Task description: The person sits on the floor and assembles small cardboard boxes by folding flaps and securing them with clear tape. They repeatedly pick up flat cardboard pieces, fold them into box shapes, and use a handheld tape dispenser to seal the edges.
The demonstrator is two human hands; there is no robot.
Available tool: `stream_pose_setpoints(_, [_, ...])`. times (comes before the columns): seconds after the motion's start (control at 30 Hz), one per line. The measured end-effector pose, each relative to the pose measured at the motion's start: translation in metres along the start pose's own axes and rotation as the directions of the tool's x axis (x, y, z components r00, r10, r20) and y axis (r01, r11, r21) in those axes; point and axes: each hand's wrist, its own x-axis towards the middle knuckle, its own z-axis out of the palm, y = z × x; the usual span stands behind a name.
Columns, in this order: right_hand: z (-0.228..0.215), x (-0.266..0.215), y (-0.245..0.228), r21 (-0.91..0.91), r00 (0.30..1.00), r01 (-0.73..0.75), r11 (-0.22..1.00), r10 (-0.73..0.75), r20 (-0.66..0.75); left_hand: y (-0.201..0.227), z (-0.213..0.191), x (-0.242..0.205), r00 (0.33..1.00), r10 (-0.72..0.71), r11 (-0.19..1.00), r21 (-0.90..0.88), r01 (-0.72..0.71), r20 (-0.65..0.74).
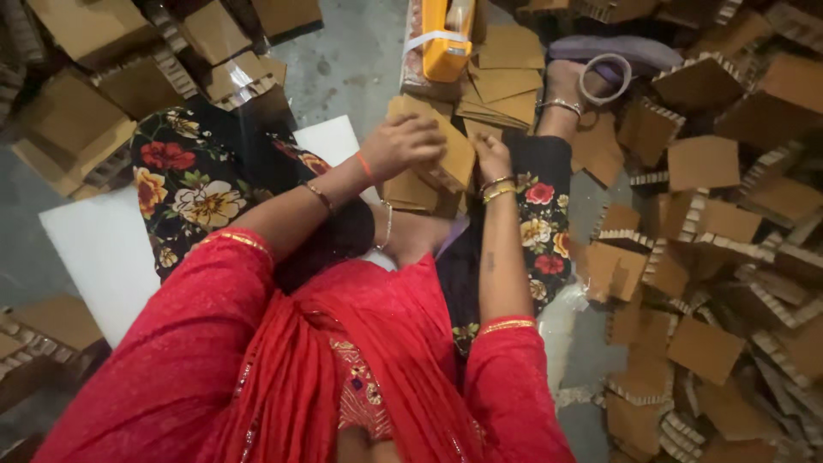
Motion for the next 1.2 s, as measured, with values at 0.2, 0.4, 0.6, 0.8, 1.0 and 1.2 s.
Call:
stream_pose_setpoints(0.2, [0.063,-0.052,-0.031,0.258,0.880,0.241,0.936,-0.323,0.348,-0.009,0.004,-0.003,0.459,-0.888,0.433,-0.408,0.804,-0.036])
stream_pose_setpoints(0.4, [0.151,-0.116,-0.065,-0.423,0.671,0.713,0.560,-0.719,0.180,0.000,0.001,-0.019,0.274,-0.954,0.057,-0.825,0.562,0.121])
stream_pose_setpoints(0.6, [0.126,-0.114,-0.118,-0.740,0.702,0.548,0.390,-0.695,0.153,-0.014,-0.026,-0.006,-0.055,-0.112,0.131,0.069,0.989,0.992])
stream_pose_setpoints(0.8, [0.124,-0.103,-0.094,-0.672,0.823,0.528,0.519,-0.509,0.254,-0.024,-0.054,0.027,0.644,-0.641,0.639,-0.174,0.749,0.419])
stream_pose_setpoints(1.0, [0.132,-0.094,-0.083,-0.704,0.842,0.483,0.522,-0.499,0.207,-0.045,-0.009,0.008,0.797,-0.492,0.771,-0.250,0.586,0.352])
stream_pose_setpoints(1.2, [0.109,-0.023,-0.075,-0.215,0.869,0.494,0.843,-0.470,0.155,-0.043,0.012,-0.008,0.827,-0.501,0.813,-0.190,0.551,0.255])
